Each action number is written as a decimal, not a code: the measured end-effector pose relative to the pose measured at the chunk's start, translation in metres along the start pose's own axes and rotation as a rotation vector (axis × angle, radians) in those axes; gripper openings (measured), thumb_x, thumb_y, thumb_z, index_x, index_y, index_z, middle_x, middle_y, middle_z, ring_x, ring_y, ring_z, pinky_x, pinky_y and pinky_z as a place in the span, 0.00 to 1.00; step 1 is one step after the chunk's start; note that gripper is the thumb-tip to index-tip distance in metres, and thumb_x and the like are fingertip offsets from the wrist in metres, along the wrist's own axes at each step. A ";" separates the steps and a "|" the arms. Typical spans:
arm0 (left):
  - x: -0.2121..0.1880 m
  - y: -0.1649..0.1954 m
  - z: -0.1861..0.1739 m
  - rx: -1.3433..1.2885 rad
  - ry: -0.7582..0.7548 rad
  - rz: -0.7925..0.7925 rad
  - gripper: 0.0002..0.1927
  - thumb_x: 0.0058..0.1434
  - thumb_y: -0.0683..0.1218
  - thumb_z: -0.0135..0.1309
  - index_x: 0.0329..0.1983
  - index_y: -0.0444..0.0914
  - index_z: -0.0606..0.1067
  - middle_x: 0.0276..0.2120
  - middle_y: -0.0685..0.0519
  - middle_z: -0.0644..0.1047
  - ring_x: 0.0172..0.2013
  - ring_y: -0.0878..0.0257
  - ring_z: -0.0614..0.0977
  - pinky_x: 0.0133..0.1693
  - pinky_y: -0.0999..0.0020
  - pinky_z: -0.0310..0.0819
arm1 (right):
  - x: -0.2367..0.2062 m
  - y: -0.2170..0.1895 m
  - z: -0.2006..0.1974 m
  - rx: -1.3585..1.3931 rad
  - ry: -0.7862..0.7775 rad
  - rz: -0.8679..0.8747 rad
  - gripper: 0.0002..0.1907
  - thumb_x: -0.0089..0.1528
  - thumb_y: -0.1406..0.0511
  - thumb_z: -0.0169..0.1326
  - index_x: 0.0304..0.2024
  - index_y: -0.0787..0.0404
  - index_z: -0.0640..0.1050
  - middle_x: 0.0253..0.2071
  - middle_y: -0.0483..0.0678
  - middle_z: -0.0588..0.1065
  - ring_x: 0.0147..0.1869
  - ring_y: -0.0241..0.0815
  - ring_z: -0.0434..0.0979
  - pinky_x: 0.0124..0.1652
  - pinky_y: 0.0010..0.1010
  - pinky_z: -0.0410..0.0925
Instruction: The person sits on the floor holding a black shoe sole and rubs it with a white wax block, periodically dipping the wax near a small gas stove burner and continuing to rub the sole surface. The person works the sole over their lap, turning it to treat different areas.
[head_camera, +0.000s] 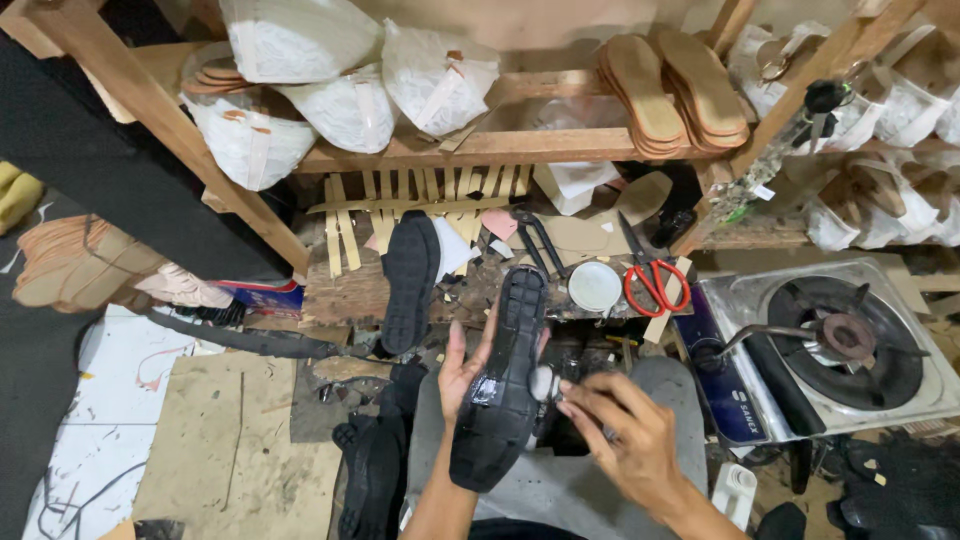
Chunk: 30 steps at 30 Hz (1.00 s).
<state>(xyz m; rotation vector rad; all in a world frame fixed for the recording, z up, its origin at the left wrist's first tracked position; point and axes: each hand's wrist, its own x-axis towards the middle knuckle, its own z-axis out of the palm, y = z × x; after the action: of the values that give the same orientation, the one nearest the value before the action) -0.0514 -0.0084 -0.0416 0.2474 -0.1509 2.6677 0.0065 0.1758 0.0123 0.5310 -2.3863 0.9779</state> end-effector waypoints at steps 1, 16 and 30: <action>-0.001 0.004 -0.004 -0.014 0.102 0.026 0.38 0.73 0.67 0.33 0.77 0.39 0.56 0.70 0.39 0.64 0.68 0.44 0.66 0.66 0.51 0.67 | -0.013 -0.007 0.000 0.015 -0.031 -0.006 0.11 0.51 0.68 0.68 0.37 0.59 0.85 0.34 0.45 0.78 0.33 0.40 0.82 0.32 0.29 0.73; 0.009 -0.005 -0.056 -0.124 0.089 -0.040 0.30 0.69 0.50 0.39 0.72 0.35 0.66 0.59 0.37 0.75 0.55 0.43 0.80 0.58 0.49 0.75 | 0.033 0.032 0.017 0.045 0.028 0.275 0.10 0.58 0.69 0.64 0.43 0.61 0.85 0.37 0.47 0.79 0.35 0.42 0.83 0.33 0.29 0.73; 0.026 0.002 -0.052 -0.096 0.060 0.144 0.31 0.63 0.46 0.43 0.67 0.24 0.66 0.63 0.36 0.72 0.67 0.47 0.70 0.74 0.45 0.50 | -0.026 -0.016 0.016 -0.057 0.039 0.066 0.09 0.52 0.68 0.67 0.36 0.60 0.84 0.35 0.46 0.78 0.32 0.43 0.81 0.30 0.32 0.72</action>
<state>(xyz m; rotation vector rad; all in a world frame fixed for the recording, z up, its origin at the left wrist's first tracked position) -0.0828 0.0086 -0.0877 0.1306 -0.2865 2.7976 0.0304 0.1582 -0.0040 0.4113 -2.4028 0.9360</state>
